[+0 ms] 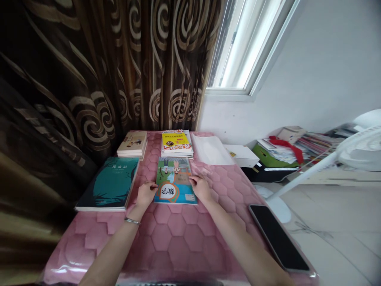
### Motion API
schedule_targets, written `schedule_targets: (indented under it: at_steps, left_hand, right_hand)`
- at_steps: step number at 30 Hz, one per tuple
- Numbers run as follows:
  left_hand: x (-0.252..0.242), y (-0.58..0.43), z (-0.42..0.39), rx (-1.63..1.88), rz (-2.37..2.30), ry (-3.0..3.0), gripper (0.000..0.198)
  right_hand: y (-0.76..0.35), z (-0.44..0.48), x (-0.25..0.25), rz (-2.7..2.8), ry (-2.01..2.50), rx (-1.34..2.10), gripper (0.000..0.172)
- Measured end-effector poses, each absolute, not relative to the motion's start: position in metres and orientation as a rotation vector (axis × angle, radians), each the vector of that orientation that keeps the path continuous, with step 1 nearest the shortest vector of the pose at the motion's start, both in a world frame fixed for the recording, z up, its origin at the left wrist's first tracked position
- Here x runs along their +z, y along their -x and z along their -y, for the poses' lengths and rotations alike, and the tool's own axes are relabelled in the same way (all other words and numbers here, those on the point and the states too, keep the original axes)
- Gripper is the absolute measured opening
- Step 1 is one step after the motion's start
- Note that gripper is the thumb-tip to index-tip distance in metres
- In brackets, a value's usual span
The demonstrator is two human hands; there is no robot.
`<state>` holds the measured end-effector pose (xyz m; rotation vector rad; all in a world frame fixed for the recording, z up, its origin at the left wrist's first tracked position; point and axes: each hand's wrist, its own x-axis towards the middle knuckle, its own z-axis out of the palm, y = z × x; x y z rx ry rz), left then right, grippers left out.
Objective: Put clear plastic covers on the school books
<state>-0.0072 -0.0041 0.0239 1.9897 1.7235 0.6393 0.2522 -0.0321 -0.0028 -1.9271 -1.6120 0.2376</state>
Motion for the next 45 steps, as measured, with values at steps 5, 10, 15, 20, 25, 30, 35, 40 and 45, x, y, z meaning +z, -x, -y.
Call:
schedule_targets:
  at_steps: [5,10,15,20,25,30,35,40,45]
  left_hand:
    - [0.022,0.006,0.004,0.666,-1.735,-1.987,0.013]
    - [0.017,0.008,0.004,0.725,-1.702,-2.018,0.014]
    - [0.013,0.009,0.011,0.795,-1.560,-2.193,0.024]
    - [0.010,0.018,0.025,0.636,-1.045,-2.707,0.039]
    - [0.008,0.025,0.044,0.516,-0.944,-2.799,0.050]
    - [0.014,0.012,0.058,0.545,-0.987,-2.822,0.031]
    - [0.008,0.003,0.056,0.610,-0.949,-2.848,0.020]
    - [0.003,0.004,0.050,0.629,-0.892,-2.874,0.020]
    - [0.009,0.004,0.049,0.533,-0.936,-2.930,0.016]
  right_hand:
    - [-0.252,0.028,-0.003,1.584,1.933,0.258,0.025]
    - [-0.251,0.027,-0.003,1.587,1.922,0.256,0.026]
    - [-0.249,0.032,-0.003,1.604,1.897,0.237,0.028]
    - [-0.257,0.048,-0.005,1.685,1.835,0.206,0.024]
    - [-0.244,0.085,-0.001,1.861,1.778,0.079,0.027]
    - [-0.199,0.112,0.013,2.079,1.645,0.116,0.028]
    - [-0.175,0.107,0.010,2.144,1.634,0.059,0.017]
    - [-0.174,0.096,-0.002,2.245,1.568,-0.067,0.012]
    - [-0.177,0.095,-0.002,2.242,1.539,-0.106,0.011]
